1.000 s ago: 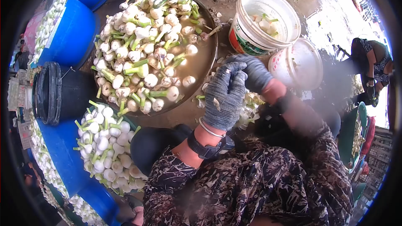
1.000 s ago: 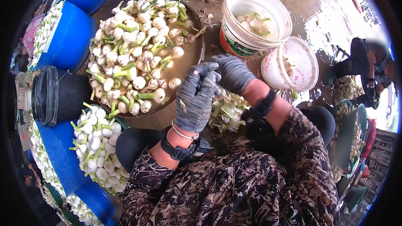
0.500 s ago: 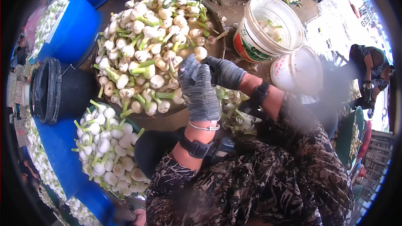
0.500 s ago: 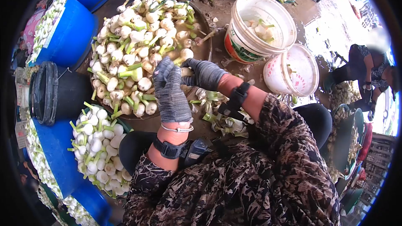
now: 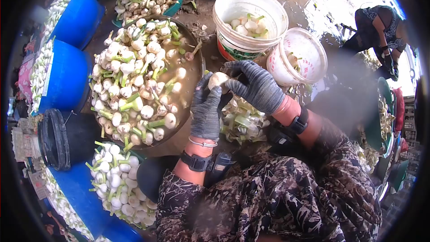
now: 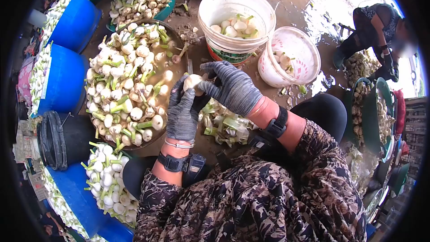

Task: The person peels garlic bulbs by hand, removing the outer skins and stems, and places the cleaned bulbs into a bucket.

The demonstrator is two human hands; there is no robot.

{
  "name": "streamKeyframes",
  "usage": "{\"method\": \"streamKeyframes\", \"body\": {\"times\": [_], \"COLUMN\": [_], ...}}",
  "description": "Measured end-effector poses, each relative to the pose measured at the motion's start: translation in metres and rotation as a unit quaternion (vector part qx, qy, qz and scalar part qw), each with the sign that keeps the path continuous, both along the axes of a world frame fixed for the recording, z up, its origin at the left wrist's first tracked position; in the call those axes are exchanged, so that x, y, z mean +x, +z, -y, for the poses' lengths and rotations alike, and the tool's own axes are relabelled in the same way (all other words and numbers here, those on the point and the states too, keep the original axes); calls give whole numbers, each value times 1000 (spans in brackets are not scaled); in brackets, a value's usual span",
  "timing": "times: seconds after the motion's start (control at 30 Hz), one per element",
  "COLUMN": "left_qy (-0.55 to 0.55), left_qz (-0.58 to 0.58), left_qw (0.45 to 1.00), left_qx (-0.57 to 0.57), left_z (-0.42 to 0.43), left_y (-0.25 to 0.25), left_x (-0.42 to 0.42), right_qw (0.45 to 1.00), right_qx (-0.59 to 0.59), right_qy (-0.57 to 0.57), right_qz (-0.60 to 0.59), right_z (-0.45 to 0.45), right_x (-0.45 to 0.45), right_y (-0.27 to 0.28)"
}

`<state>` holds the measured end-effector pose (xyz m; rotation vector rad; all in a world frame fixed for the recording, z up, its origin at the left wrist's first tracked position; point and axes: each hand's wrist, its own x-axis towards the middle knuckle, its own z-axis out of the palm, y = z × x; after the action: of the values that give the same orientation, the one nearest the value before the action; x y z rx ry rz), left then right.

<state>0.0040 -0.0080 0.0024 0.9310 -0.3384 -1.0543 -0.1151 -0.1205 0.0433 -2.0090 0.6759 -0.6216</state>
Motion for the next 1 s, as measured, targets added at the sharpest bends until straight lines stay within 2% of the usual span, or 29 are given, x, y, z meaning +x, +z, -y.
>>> {"method": "streamKeyframes", "body": {"times": [0.03, 0.07, 0.2, 0.3, 0.37, 0.43, 0.47, 0.5, 0.57, 0.6, 0.67, 0.7, 0.77, 0.83, 0.97, 1.0], "left_qy": [26, 26, 0, -24, -41, -47, -54, -56, -116, -132, -137, -145, -151, -162, -225, -240], "left_qz": [49, 77, 169, 194, 192, 65, 36, 36, -101, -135, -163, -194, -166, 3, 88, 71], "left_qw": [998, 996, 983, 974, 975, 997, 998, 997, 987, 980, 975, 967, 973, 987, 970, 967], "left_qx": [27, 40, 79, 111, 103, -7, -25, -25, -49, -62, -69, -74, -57, -16, 24, 39], "left_z": [3, 5, 11, 17, 16, 17, 14, 11, 6, 5, 4, 2, 1, 1, 1, 0], "left_y": [-4, -6, -5, 5, 2, 6, 6, 7, 8, 4, 5, 6, 9, 13, 31, 23], "left_x": [-2, -1, -8, -10, -10, -11, -10, -8, 3, 7, 12, 13, 10, 4, -2, 1], "right_qw": [995, 987, 973, 963, 968, 985, 989, 983, 944, 944, 958, 958, 972, 951, 949, 946], "right_qx": [-81, -146, -213, -239, -229, -114, -63, -100, -132, -135, -204, -204, -236, -303, -301, -316], "right_qy": [-45, -63, -67, -86, -83, -120, -134, -149, -207, -206, -189, -184, -4, 59, 62, 56], "right_qz": [-40, -14, -50, -94, -66, -48, -23, -48, -221, -219, -77, -76, 18, 23, -64, -36], "right_z": [2, 5, 5, 7, 13, 22, 32, 43, 68, 69, 64, 55, 34, 22, 10, 9], "right_x": [-4, -5, -10, -10, -12, -13, -16, -21, -27, -32, -37, -33, -28, -25, -26, -24], "right_y": [3, 1, -3, -1, -5, -8, -12, -16, -26, -27, -27, -12, 17, 20, 15, 16]}}
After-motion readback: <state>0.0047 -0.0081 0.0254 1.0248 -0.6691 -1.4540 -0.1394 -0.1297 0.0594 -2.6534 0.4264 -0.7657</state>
